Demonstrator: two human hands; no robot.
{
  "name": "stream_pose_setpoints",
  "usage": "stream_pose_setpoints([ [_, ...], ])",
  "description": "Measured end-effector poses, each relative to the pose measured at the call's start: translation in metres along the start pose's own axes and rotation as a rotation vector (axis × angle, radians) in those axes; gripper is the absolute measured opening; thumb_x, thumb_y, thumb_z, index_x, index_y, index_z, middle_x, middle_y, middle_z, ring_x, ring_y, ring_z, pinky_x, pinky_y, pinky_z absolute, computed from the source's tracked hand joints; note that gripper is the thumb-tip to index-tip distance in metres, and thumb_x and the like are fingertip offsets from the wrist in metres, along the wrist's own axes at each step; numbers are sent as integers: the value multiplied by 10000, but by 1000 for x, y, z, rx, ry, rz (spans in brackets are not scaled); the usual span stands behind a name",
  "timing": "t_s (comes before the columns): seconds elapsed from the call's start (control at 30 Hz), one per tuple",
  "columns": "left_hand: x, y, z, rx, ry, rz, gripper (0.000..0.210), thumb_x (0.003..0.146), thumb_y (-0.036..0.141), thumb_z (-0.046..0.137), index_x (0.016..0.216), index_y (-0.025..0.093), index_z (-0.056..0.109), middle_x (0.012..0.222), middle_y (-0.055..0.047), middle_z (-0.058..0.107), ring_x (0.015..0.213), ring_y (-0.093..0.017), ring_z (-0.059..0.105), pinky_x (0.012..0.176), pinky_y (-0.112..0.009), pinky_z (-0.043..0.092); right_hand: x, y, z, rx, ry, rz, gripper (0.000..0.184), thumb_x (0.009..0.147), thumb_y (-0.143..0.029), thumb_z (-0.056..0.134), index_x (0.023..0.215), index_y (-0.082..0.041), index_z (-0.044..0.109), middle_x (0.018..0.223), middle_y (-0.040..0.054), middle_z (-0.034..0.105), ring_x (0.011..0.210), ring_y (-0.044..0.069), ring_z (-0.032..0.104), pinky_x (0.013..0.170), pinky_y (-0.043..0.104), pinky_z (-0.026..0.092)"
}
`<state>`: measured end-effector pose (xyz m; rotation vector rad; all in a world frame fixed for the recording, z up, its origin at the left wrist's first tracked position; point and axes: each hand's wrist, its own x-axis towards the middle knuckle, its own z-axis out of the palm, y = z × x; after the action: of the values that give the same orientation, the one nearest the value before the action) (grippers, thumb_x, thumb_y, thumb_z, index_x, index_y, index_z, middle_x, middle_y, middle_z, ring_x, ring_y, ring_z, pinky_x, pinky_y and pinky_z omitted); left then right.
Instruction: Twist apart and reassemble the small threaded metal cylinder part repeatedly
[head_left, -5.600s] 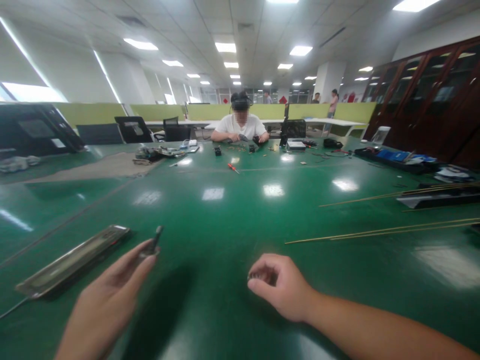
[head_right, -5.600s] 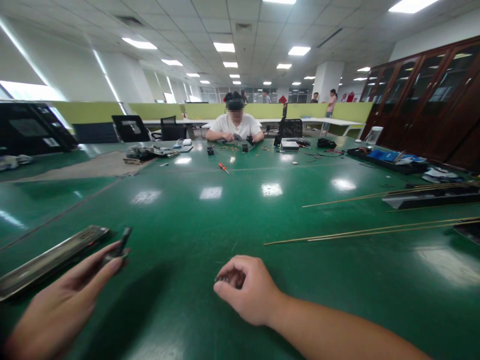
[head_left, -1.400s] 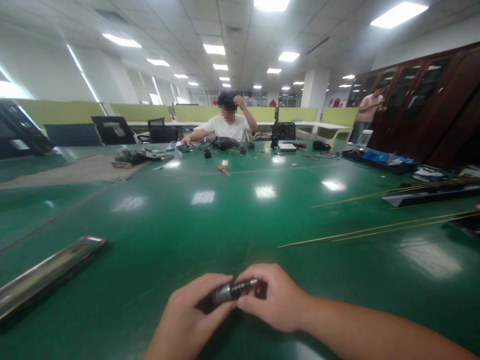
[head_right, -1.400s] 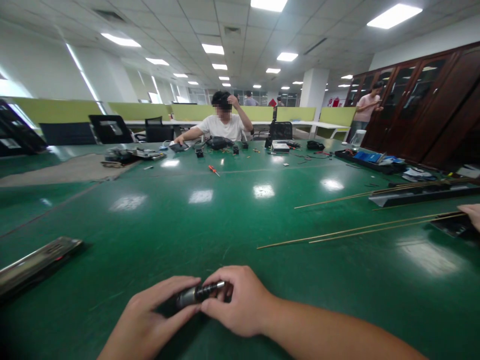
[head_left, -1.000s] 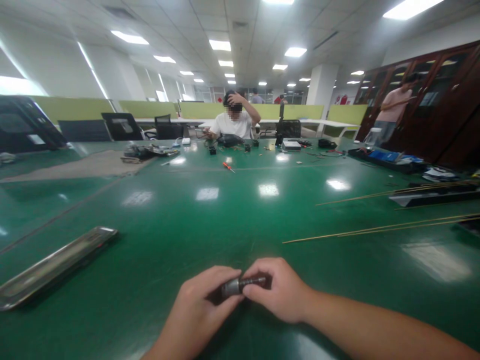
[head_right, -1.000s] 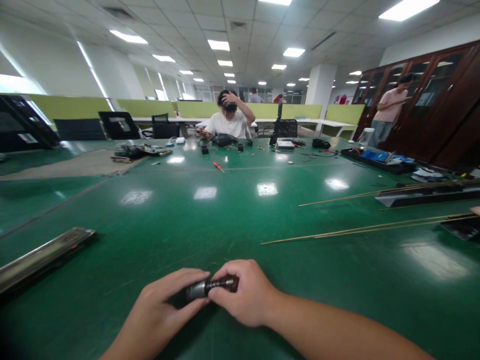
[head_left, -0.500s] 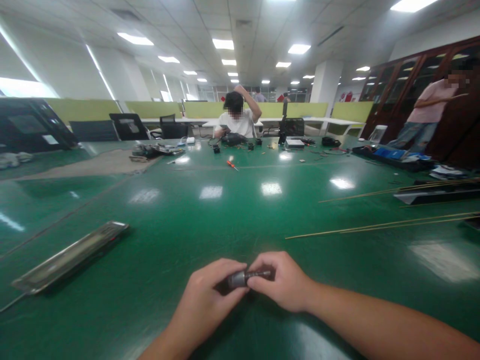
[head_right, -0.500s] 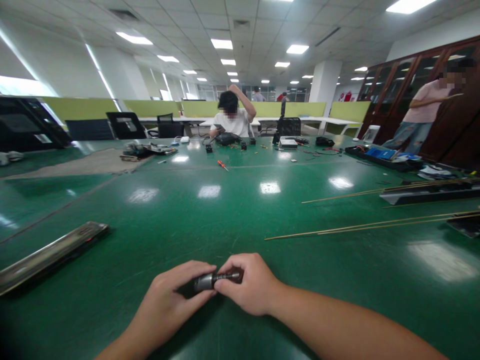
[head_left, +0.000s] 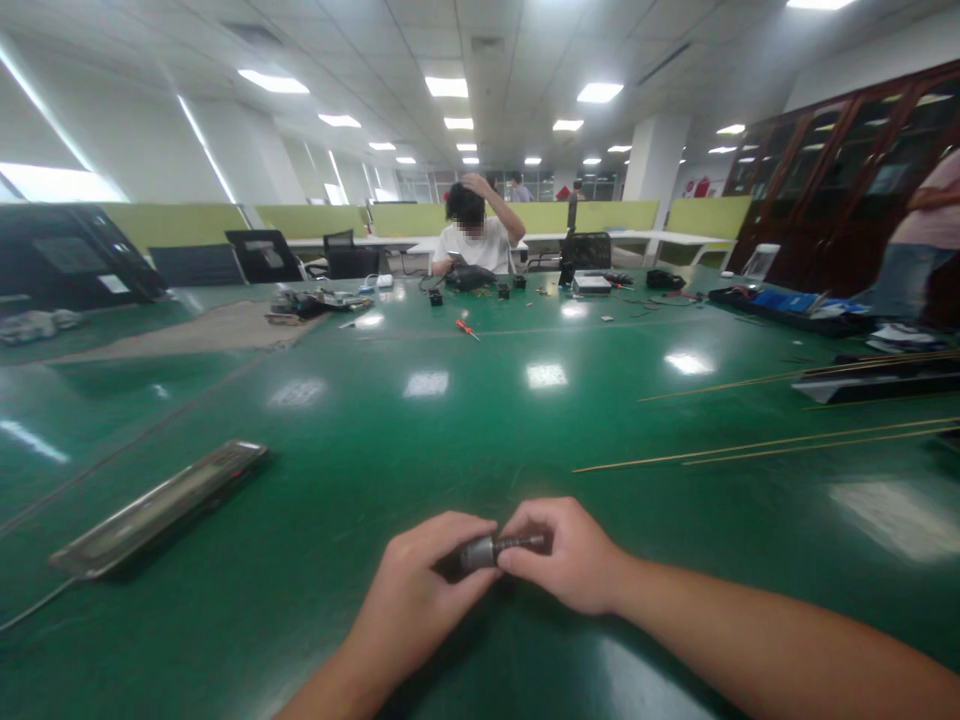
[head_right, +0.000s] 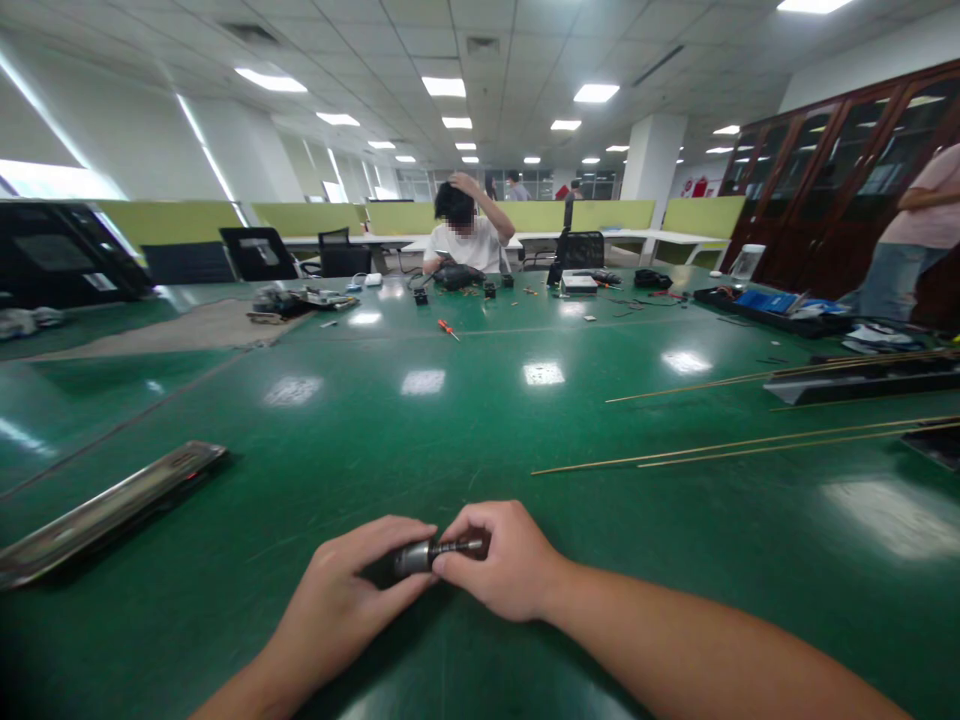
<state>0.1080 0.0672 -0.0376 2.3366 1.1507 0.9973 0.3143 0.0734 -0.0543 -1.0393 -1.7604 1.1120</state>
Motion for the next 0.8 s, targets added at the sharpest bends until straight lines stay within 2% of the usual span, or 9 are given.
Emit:
stream_pose_setpoints([
  [0.33, 1, 3, -1, 18, 31, 4, 186, 778, 232, 749, 963, 235, 739, 905, -23, 761, 804, -168, 719, 725, -229, 566, -1, 1, -1, 38, -8, 16, 95, 762, -237, 722, 808, -154, 737, 702, 5, 671, 635, 138, 570, 604, 234, 430],
  [0.8, 1, 2, -1, 7, 44, 2, 207, 767, 196, 760, 965, 253, 737, 900, 16, 759, 809, -134, 715, 734, -195, 549, -2, 1, -1, 67, -16, 21, 106, 755, -240, 719, 801, -145, 714, 686, 0, 637, 621, 130, 534, 601, 235, 418],
])
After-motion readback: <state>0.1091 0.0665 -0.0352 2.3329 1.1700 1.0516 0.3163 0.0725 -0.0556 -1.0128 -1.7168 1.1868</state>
